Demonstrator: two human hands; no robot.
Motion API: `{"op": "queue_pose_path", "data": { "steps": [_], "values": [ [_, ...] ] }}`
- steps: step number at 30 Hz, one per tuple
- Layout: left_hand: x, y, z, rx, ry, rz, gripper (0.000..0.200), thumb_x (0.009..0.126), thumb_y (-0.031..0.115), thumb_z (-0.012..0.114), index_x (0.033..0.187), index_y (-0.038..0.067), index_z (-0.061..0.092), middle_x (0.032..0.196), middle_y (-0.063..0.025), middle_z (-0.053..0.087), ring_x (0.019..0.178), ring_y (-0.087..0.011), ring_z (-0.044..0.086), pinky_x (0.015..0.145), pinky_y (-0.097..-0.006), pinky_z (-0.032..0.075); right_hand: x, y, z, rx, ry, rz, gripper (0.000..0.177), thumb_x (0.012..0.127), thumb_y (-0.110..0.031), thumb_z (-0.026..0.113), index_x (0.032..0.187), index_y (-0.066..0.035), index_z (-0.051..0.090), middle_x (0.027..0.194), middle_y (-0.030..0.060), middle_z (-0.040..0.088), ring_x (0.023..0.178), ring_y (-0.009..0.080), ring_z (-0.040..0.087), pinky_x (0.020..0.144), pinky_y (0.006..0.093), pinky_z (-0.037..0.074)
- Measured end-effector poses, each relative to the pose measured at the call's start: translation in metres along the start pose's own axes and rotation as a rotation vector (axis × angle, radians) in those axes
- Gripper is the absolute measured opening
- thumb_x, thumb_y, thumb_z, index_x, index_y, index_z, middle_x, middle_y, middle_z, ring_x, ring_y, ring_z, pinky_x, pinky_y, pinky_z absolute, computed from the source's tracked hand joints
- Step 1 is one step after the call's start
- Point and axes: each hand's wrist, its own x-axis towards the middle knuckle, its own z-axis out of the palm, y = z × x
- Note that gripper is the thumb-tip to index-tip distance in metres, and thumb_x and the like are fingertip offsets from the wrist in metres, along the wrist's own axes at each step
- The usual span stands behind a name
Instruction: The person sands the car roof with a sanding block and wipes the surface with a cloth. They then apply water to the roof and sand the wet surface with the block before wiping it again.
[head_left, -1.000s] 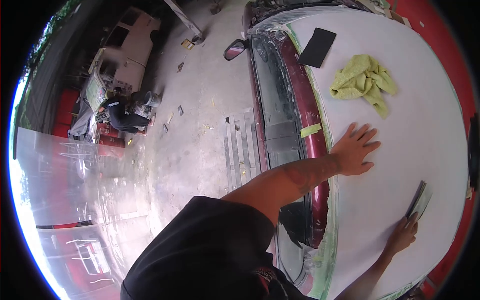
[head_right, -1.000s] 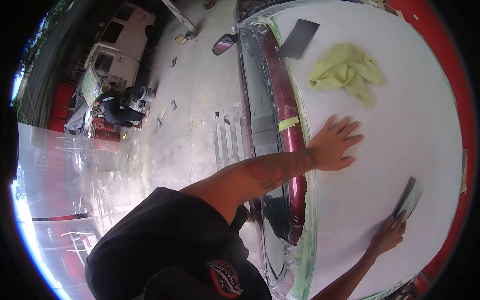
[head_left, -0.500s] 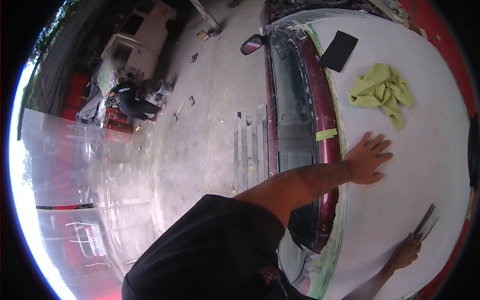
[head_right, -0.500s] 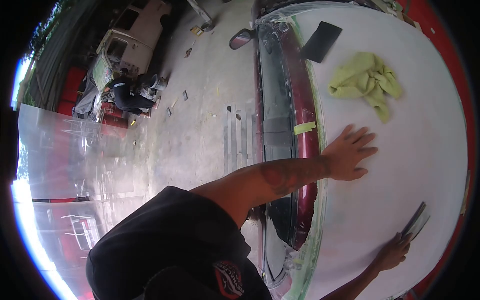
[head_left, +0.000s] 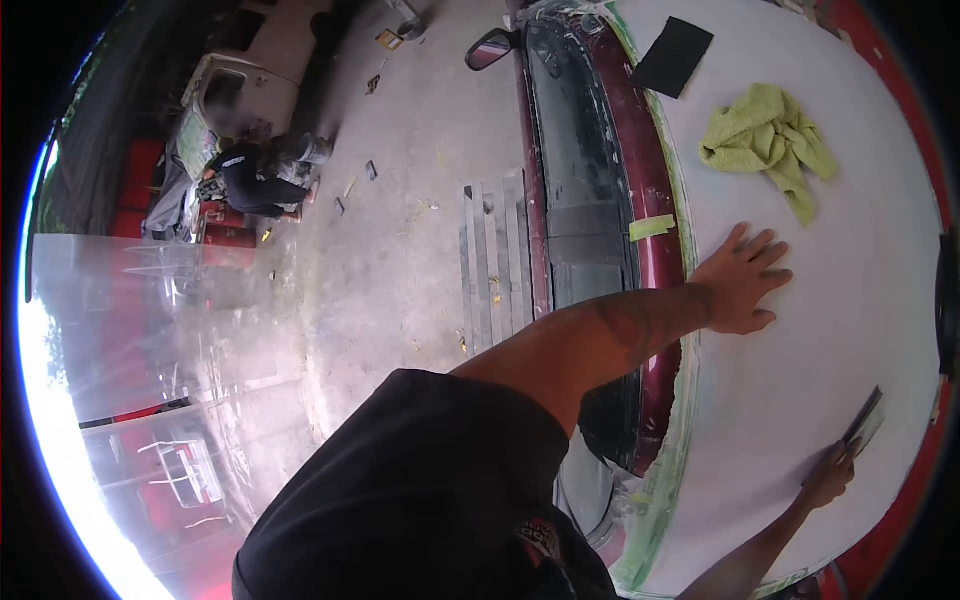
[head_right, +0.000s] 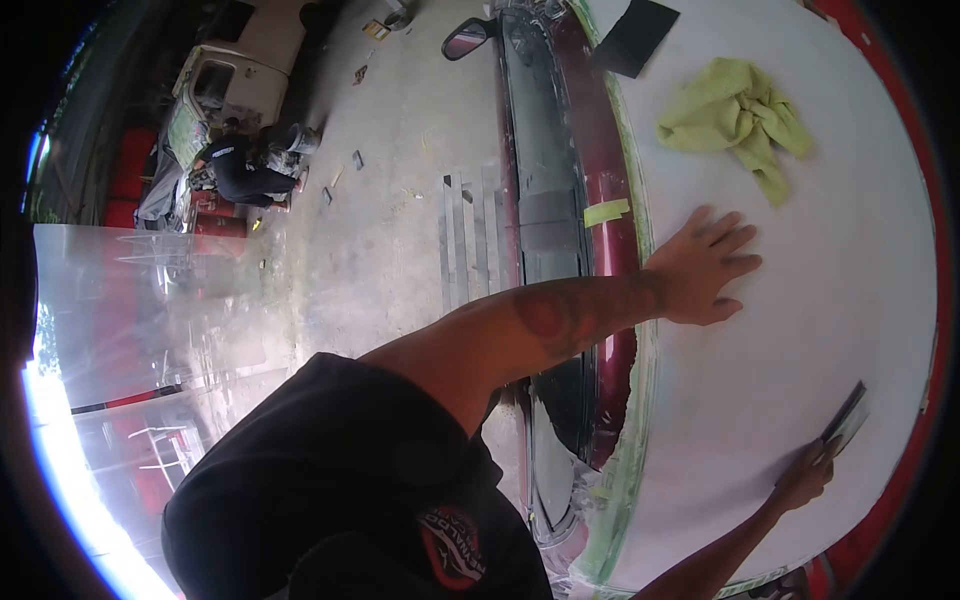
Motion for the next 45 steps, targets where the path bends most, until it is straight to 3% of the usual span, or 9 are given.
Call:
{"op": "queue_pose_path", "data": {
  "steps": [6,8,14,22,29,32,36,39,45],
  "values": [
    [-0.002,-0.001,0.002,-0.036,0.027,-0.014,0.063,0.087,0.051,0.059,0.139,0.015,0.052,0.153,-0.0132,0.036,0.146,-0.0327,0.024,0.118,-0.0573,0.015,-0.205,-0.078,-0.036,0.162,0.011,-0.225,0.051,0.100,-0.051,0.045,0.143,-0.025,0.054,0.129,0.0167,0.054,0.101,0.0337,0.057,0.083,0.0448,0.050],
    [-0.001,-0.003,0.001,-0.043,0.034,-0.007,0.063,0.086,0.051,0.059,0.138,0.015,0.052,0.153,-0.0133,0.036,0.146,-0.0328,0.024,0.117,-0.0576,0.015,-0.156,-0.055,-0.038,0.135,-0.015,-0.304,0.052,0.098,-0.053,0.047,0.146,-0.031,0.050,0.135,0.0165,0.053,0.102,0.0334,0.058,0.084,0.0459,0.050],
    [-0.004,0.001,0.005,-0.007,0.048,0.007,0.063,0.085,0.050,0.060,0.137,0.015,0.053,0.151,-0.0134,0.037,0.145,-0.0332,0.025,0.117,-0.0579,0.016,0.046,0.004,-0.006,0.050,-0.124,0.035,0.054,0.099,-0.058,0.037,0.148,-0.036,0.043,0.141,0.0160,0.051,0.117,0.0416,0.058,0.091,0.0584,0.049],
    [0.000,-0.004,0.010,-0.077,0.033,-0.007,0.063,0.087,0.053,0.055,0.139,0.017,0.052,0.154,-0.0134,0.035,0.147,-0.0332,0.022,0.119,-0.0579,0.009,-0.207,-0.065,-0.032,-0.078,0.021,-0.272,0.048,0.100,-0.042,0.051,0.147,-0.038,0.044,0.137,0.0085,0.055,0.107,0.0314,0.061,0.084,0.0462,0.054],
    [-0.001,-0.004,0.007,-0.058,0.033,0.003,0.063,0.087,0.053,0.055,0.138,0.017,0.052,0.154,-0.0139,0.034,0.147,-0.0343,0.022,0.118,-0.0582,0.010,0.027,-0.008,-0.008,-0.043,-0.063,-0.058,0.048,0.103,-0.051,0.036,0.149,-0.038,0.040,0.142,0.0104,0.052,0.114,0.0404,0.061,0.082,0.0532,0.054],
    [0.002,-0.005,0.005,-0.047,0.019,-0.001,0.063,0.086,0.053,0.055,0.138,0.017,0.053,0.155,-0.0136,0.034,0.147,-0.0341,0.021,0.118,-0.0582,0.010,-0.024,-0.048,-0.021,-0.114,-0.058,-0.001,0.048,0.103,-0.050,0.035,0.150,-0.037,0.039,0.142,0.0107,0.052,0.110,0.0388,0.062,0.083,0.0525,0.054],
    [0.001,-0.004,0.011,-0.064,0.033,-0.001,0.064,0.086,0.053,0.055,0.139,0.017,0.052,0.155,-0.0140,0.033,0.147,-0.0342,0.020,0.118,-0.0585,0.010,-0.189,-0.088,-0.028,-0.131,0.060,-0.253,0.048,0.102,-0.044,0.045,0.149,-0.034,0.043,0.138,0.0093,0.054,0.107,0.0317,0.062,0.084,0.0453,0.054],
    [0.000,-0.003,0.008,-0.062,0.034,-0.004,0.064,0.087,0.053,0.055,0.139,0.017,0.052,0.154,-0.0136,0.034,0.147,-0.0338,0.021,0.118,-0.0578,0.011,-0.178,-0.080,-0.037,-0.178,-0.040,-0.305,0.050,0.100,-0.042,0.049,0.149,-0.037,0.041,0.140,0.0098,0.053,0.110,0.0337,0.060,0.087,0.0451,0.053],
    [-0.001,-0.003,0.005,-0.012,0.022,-0.006,0.063,0.087,0.052,0.055,0.140,0.017,0.051,0.154,-0.0129,0.034,0.147,-0.0333,0.022,0.118,-0.0567,0.012,0.055,0.000,0.008,0.013,-0.102,-0.057,0.048,0.103,-0.052,0.035,0.149,-0.038,0.040,0.140,0.0142,0.053,0.118,0.0403,0.059,0.088,0.0585,0.052]
  ]
}}
